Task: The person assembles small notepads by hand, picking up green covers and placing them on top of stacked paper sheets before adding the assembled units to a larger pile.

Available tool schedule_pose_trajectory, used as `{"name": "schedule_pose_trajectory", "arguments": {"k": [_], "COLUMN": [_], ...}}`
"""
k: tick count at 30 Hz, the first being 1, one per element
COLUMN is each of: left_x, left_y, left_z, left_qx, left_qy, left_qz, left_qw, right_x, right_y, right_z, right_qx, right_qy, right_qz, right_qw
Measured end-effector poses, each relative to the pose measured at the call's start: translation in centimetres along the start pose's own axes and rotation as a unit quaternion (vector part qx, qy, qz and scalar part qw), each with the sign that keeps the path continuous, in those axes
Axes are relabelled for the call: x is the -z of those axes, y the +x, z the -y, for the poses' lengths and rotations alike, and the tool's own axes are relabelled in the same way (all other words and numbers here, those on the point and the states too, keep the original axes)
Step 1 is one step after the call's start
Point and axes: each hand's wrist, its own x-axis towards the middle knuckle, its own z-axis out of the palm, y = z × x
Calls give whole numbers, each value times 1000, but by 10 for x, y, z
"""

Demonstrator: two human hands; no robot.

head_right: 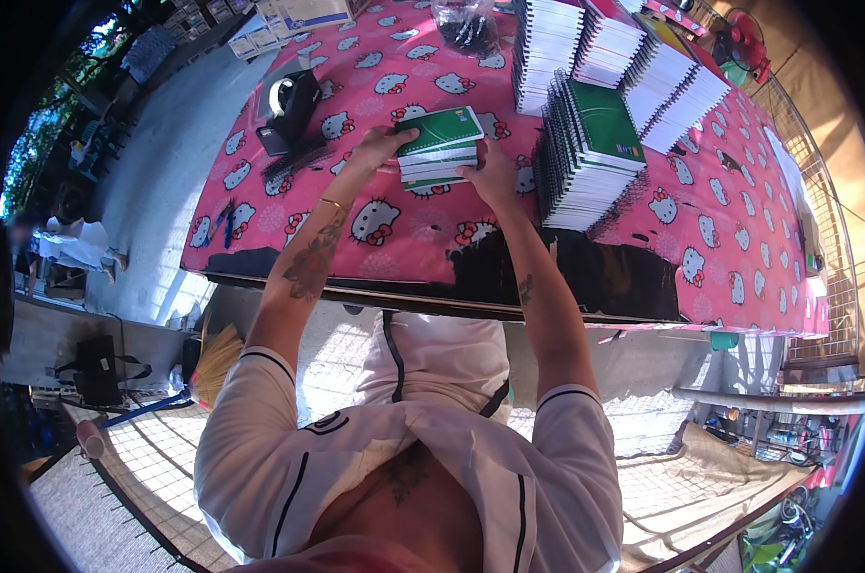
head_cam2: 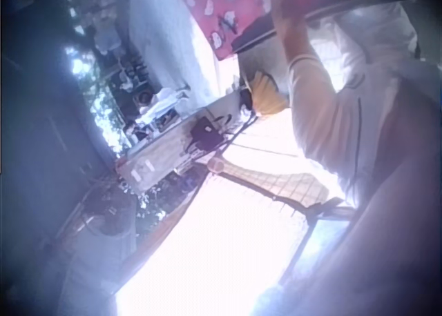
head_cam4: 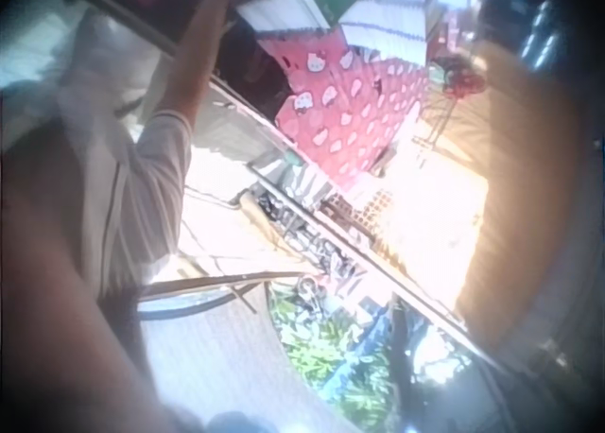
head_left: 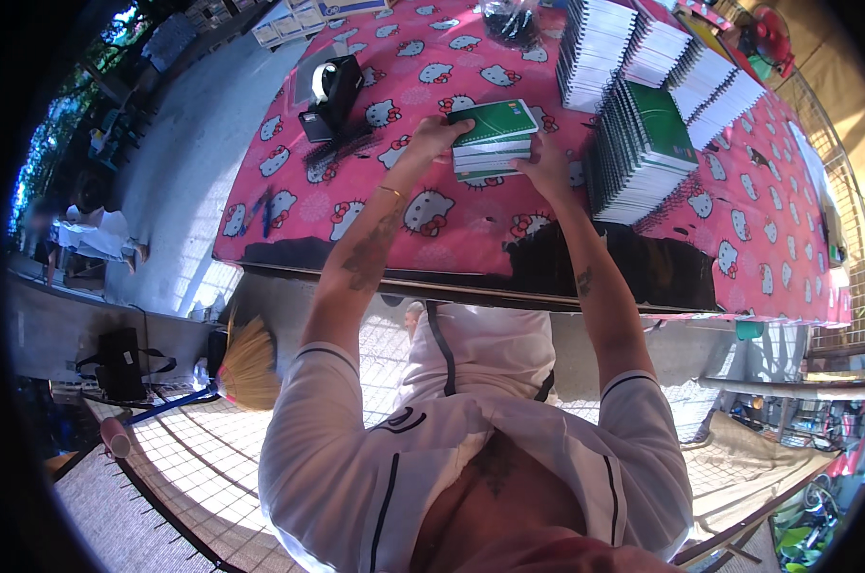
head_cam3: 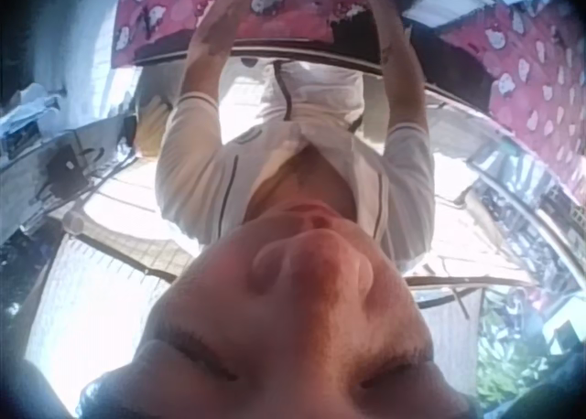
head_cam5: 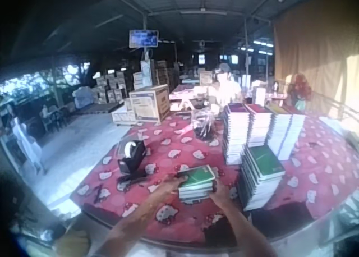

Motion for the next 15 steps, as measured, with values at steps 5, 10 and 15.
{"name": "schedule_pose_trajectory", "arguments": {"k": [5,10,15], "left_x": [-10,0,-5], "left_y": [4,22,15], "left_z": [-13,-1,0], "left_qx": [14,18,6], "left_qy": [28,36,35], "left_qz": [-22,-22,-62], "left_qw": [999,999,997], "right_x": [8,4,5], "right_y": [15,20,21], "right_z": [-19,-4,-9], "right_qx": [-51,-40,-48], "right_qy": [144,31,44], "right_qz": [60,38,85], "right_qw": [987,998,994]}}
